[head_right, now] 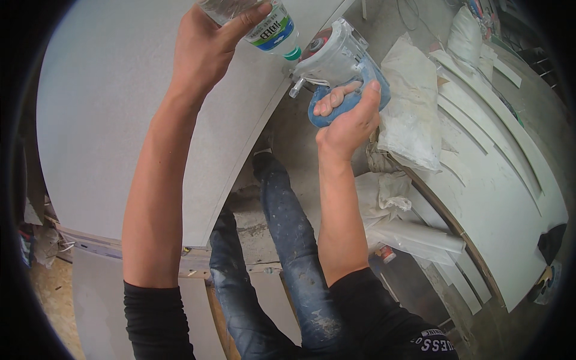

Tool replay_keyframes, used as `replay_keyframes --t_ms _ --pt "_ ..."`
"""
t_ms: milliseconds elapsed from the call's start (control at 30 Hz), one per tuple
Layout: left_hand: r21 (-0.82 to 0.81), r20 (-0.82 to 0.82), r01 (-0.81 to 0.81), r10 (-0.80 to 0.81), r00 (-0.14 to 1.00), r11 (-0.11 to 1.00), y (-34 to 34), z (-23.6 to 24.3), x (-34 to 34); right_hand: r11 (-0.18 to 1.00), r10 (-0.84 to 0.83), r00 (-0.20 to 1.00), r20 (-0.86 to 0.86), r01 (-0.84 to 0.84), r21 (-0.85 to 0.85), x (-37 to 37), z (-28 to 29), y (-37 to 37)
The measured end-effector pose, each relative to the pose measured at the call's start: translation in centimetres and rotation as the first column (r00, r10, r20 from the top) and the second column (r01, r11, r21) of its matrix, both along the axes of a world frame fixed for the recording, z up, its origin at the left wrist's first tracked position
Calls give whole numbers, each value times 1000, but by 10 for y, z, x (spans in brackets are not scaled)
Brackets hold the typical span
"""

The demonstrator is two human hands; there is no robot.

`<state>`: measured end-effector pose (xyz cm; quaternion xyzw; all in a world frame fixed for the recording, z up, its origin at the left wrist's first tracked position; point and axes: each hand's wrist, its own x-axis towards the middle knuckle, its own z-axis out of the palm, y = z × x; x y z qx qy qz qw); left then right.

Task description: Cutting a material board using a handheld angle grinder while pouring water on the blade to cool it and control dust.

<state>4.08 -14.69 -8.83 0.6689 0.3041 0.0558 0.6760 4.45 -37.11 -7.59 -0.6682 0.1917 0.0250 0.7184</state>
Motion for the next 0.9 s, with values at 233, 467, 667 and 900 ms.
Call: replay_keyframes --t_ms 233,467,667,900 --pt "-45 -37 49 -51 998 998 4 0 -2 1000 -1 1000 -2 1 -16 0 -2 -1" --pt "-20 -43 84 -85 995 996 5 5 0 1000 -5 1000 -3 5 -7 0 -3 -2" --pt "-8 -39 35 -35 999 999 4 5 -3 1000 -7 1000 -11 7 -4 -5 0 1" --pt "-4 -34 68 -69 997 998 -1 3 -6 1000 4 1000 -10 -5 -12 -8 -2 -6"
